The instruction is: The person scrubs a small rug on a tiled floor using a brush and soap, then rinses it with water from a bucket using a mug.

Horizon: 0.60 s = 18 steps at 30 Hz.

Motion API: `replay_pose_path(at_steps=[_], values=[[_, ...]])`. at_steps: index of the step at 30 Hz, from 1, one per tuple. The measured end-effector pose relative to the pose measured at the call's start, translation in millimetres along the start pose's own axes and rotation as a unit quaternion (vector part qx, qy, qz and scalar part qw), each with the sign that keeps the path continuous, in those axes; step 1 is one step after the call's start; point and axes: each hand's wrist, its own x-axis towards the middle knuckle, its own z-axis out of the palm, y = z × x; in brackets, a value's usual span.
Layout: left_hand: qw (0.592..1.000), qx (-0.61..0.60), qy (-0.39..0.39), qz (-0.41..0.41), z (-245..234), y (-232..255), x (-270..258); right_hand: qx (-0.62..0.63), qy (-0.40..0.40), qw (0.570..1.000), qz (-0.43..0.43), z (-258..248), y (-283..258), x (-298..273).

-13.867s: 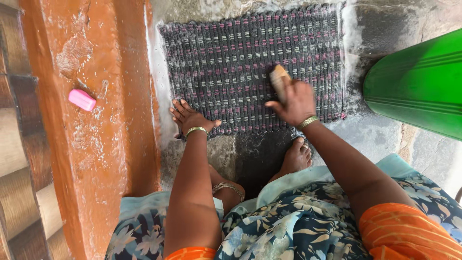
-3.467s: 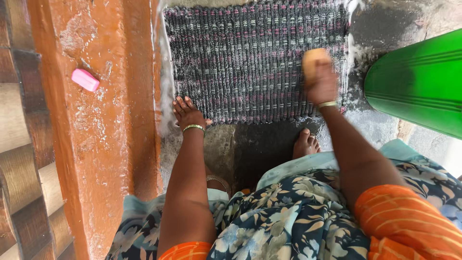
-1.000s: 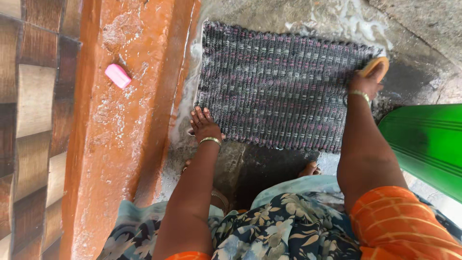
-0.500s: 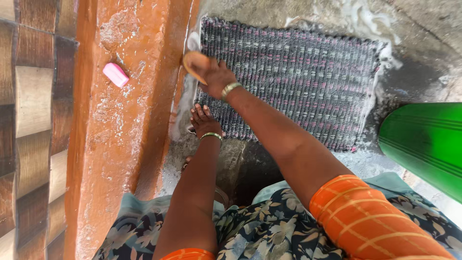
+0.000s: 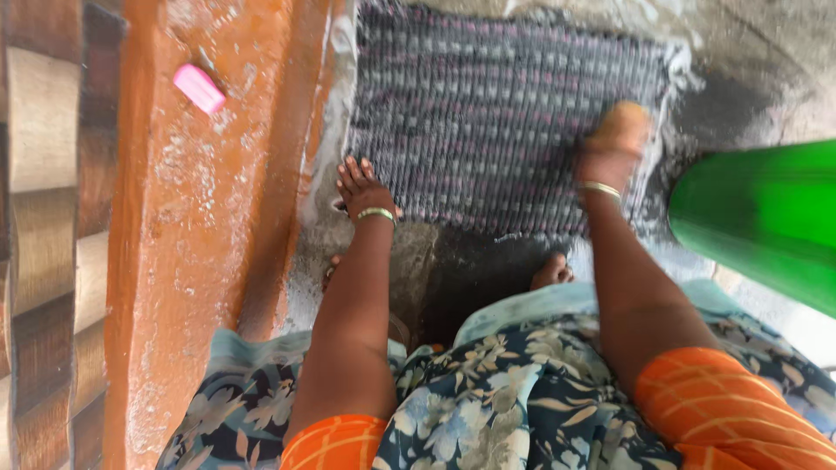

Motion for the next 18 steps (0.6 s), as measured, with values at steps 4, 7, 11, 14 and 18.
replay_pose_path(at_steps=[4,7,11,14,18], values=[[0.994,-0.043,0.071,0.065,16,-22,34,-0.082,0.069,0.941,-0.321,94,-103,-125],[0.992,-0.033,0.079,0.094,21,-55,53,-0.109,-0.176,0.866,-0.454,79,-165,-239],[0.992,0.052,0.048,0.106,3,-60,26,-0.159,-0.263,0.811,-0.498,36,-148,-239],[0.995,0.034,0.048,0.079,4,-51,15,-0.236,-0.176,0.851,-0.434,23,-52,-167],[0.969,0.092,0.210,0.086,22,-51,21,-0.127,-0.035,0.980,-0.150,-28,95,-90]])
